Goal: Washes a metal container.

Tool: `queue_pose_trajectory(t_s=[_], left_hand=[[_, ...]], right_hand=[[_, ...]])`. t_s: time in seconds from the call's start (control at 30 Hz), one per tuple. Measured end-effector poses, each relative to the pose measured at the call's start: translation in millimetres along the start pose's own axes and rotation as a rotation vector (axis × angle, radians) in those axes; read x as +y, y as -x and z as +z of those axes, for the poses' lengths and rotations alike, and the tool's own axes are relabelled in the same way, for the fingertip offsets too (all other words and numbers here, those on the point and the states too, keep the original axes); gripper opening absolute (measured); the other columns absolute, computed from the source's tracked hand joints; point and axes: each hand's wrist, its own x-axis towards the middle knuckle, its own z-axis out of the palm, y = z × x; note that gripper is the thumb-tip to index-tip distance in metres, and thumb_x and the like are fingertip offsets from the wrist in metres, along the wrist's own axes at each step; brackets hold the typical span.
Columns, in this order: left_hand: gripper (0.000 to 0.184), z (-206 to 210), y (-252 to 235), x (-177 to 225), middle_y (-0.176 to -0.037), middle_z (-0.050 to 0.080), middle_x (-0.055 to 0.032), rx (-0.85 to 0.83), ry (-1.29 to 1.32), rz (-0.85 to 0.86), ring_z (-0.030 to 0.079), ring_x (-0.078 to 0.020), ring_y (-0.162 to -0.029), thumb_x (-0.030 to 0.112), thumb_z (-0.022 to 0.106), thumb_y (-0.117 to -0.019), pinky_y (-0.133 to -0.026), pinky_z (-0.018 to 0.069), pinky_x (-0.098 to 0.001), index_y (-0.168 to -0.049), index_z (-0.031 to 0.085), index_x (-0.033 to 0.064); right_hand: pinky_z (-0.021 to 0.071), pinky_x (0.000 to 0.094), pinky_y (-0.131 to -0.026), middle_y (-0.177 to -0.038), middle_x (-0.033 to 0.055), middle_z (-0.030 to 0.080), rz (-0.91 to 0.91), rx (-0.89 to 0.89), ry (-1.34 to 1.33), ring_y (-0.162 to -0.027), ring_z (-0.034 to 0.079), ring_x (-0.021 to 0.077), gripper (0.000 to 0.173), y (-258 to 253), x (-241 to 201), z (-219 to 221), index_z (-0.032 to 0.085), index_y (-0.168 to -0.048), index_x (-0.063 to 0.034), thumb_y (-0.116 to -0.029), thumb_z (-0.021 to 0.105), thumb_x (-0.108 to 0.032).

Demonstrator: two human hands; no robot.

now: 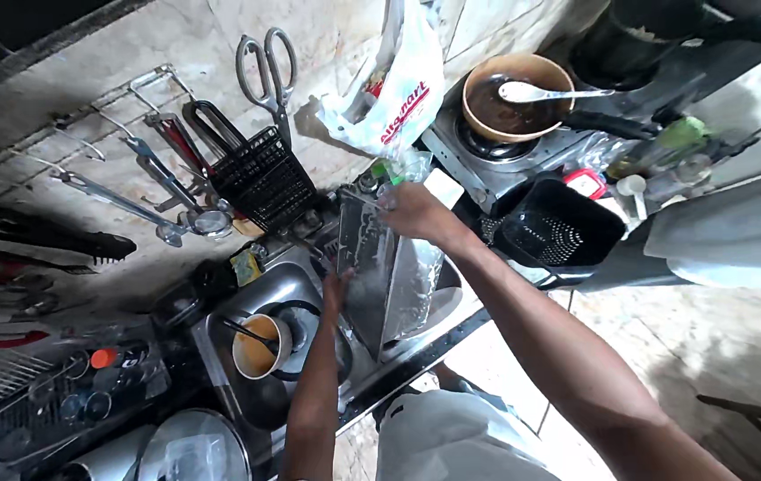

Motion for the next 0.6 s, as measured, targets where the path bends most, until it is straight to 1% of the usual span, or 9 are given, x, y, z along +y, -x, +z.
queue_pose_trajectory(t_s=[0.07, 0.1, 0.13, 0.17, 0.23, 0.33, 0.43, 0.5, 0.6], left_hand=[[0.051, 4, 15, -9, -0.102, 0.072, -0.0169, 0.046, 0.066, -0.030, 0.070, -0.0234, -0.096, 0.045, 0.062, -0.1009, -0.092, 0.0572, -0.0449, -0.118, 0.068, -0.0018], [0.050, 6, 25, -14, -0.097, 0.072, -0.0146, 0.056, 0.104, -0.056, 0.070, -0.0213, -0.090, 0.048, 0.061, -0.1008, -0.088, 0.0584, -0.0434, -0.113, 0.070, -0.0002], [0.051, 7, 35, -17, -0.095, 0.071, -0.0142, 0.050, 0.151, -0.100, 0.069, -0.0211, -0.087, 0.049, 0.061, -0.1007, -0.085, 0.0587, -0.0431, -0.113, 0.069, -0.0001], [0.052, 8, 45, -16, -0.093, 0.070, -0.0140, 0.044, 0.189, -0.144, 0.069, -0.0213, -0.084, 0.050, 0.060, -0.1009, -0.081, 0.0592, -0.0431, -0.113, 0.069, 0.0001], [0.052, 7, 66, -6, -0.096, 0.071, -0.0156, 0.033, 0.237, -0.225, 0.069, -0.0230, -0.087, 0.048, 0.058, -0.1023, -0.084, 0.0590, -0.0450, -0.116, 0.068, -0.0005], [0.047, 18, 92, -1, -0.092, 0.069, -0.0141, 0.076, 0.295, -0.291, 0.067, -0.0213, -0.082, 0.044, 0.059, -0.1030, -0.079, 0.0573, -0.0426, -0.114, 0.068, -0.0004], [0.048, 26, 108, 5, -0.114, 0.071, -0.0147, 0.095, 0.359, -0.299, 0.069, -0.0195, -0.103, 0.038, 0.066, -0.1004, -0.094, 0.0568, -0.0403, -0.129, 0.063, 0.0004], [0.062, 25, 105, 5, -0.133, 0.064, -0.0165, 0.067, 0.398, -0.251, 0.064, -0.0204, -0.119, 0.031, 0.072, -0.0967, -0.104, 0.0540, -0.0403, -0.146, 0.047, 0.0012], [0.088, 18, 79, 4, -0.149, 0.052, -0.0170, 0.048, 0.459, -0.199, 0.057, -0.0218, -0.131, 0.028, 0.080, -0.0901, -0.107, 0.0524, -0.0417, -0.158, 0.028, 0.0065]], right_hand=[[0.0579, 0.0590, -0.077, -0.098, 0.0168, 0.072, -0.042, 0.130, -0.086, -0.085, 0.070, 0.0339, 0.035, 13, 10, 5, 0.068, -0.127, -0.0088, -0.0946, 0.069, -0.022], [0.0596, 0.0571, -0.066, -0.092, 0.0162, 0.071, -0.036, 0.151, -0.116, -0.073, 0.070, 0.0333, 0.044, 27, 17, 14, 0.060, -0.134, -0.0097, -0.0951, 0.070, -0.026], [0.0597, 0.0565, -0.061, -0.089, 0.0160, 0.070, -0.009, 0.128, -0.119, -0.069, 0.070, 0.0334, 0.051, 39, 24, 26, 0.052, -0.139, -0.0102, -0.0953, 0.071, -0.030], [0.0590, 0.0582, -0.061, -0.088, 0.0162, 0.070, 0.011, 0.117, -0.088, -0.069, 0.069, 0.0350, 0.056, 45, 27, 38, 0.050, -0.141, -0.0091, -0.0938, 0.072, -0.031], [0.0565, 0.0612, -0.066, -0.086, 0.0160, 0.070, 0.069, 0.118, 0.071, -0.077, 0.070, 0.0384, 0.058, 52, 24, 67, 0.050, -0.138, -0.0087, -0.0891, 0.075, -0.028], [0.0567, 0.0590, -0.076, -0.093, 0.0196, 0.071, 0.158, 0.065, 0.236, -0.090, 0.072, 0.0414, 0.058, 64, 6, 87, 0.042, -0.144, -0.0038, -0.0937, 0.066, -0.016], [0.0581, 0.0568, -0.077, -0.094, 0.0198, 0.069, 0.103, -0.004, 0.219, -0.091, 0.072, 0.0400, 0.045, 59, 3, 87, 0.046, -0.137, -0.0028, -0.0956, 0.061, -0.010], [0.0582, 0.0569, -0.075, -0.093, 0.0196, 0.069, 0.045, -0.026, 0.179, -0.089, 0.071, 0.0398, 0.039, 51, 3, 86, 0.053, -0.132, -0.0033, -0.0952, 0.063, -0.010], [0.0586, 0.0583, -0.070, -0.093, 0.0208, 0.069, 0.010, -0.045, 0.180, -0.085, 0.071, 0.0408, 0.041, 38, -2, 82, 0.055, -0.130, -0.0028, -0.0916, 0.069, -0.010]])
